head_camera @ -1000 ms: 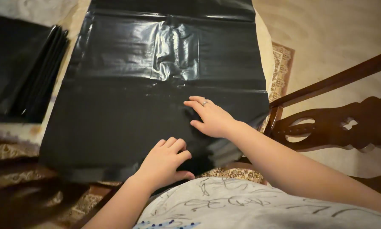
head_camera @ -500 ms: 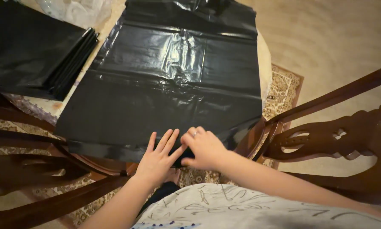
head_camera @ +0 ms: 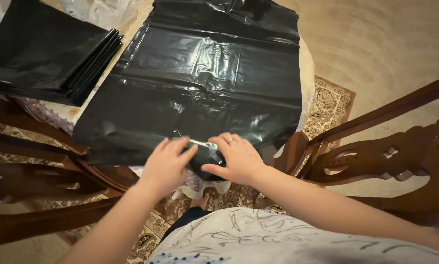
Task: The person folds multiple black plastic sheets on a table, aligning edges and pressing down to create creases. The folded sheets are stacked to the left side of the table.
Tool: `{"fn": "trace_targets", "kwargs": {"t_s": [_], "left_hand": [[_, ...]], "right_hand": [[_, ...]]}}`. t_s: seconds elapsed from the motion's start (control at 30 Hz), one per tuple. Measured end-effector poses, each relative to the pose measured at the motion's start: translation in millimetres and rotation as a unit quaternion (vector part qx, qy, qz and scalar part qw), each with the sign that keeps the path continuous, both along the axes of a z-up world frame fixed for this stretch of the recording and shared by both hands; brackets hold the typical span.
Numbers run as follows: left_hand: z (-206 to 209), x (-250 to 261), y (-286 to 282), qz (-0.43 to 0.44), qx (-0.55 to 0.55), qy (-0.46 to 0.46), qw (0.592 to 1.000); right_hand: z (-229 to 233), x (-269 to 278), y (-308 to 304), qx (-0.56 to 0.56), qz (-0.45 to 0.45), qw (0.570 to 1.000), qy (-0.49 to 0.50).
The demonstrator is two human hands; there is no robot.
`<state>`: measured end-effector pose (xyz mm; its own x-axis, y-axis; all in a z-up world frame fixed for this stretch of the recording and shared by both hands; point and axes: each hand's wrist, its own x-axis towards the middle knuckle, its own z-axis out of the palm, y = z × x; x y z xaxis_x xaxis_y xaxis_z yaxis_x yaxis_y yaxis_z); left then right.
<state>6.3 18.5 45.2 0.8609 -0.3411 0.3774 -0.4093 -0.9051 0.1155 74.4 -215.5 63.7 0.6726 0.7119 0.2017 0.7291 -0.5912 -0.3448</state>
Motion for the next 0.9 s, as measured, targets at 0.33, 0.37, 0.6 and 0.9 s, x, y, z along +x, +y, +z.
{"fn": "trace_targets", "kwargs": {"t_s": [0.33, 0.37, 0.6, 0.9], "left_hand": [[84, 60, 5, 0.140, -0.071, -0.060, 0.986], [90, 60, 5, 0.166, -0.050, -0.043, 0.984], [135, 50, 53, 0.328, 0.031, 0.255, 0.909], [212, 85, 134, 0.257, -0.152, 0.509, 0.807]], "right_hand": [[67, 5, 37, 0.103, -0.075, 0.974, -0.186], [74, 13, 36, 0.082, -0.092, 0.974, -0.189], [123, 56, 2, 0.023, -0.161, 0.973, -0.164], [215, 60, -40, -0.192, -0.222, 0.924, 0.246]]}}
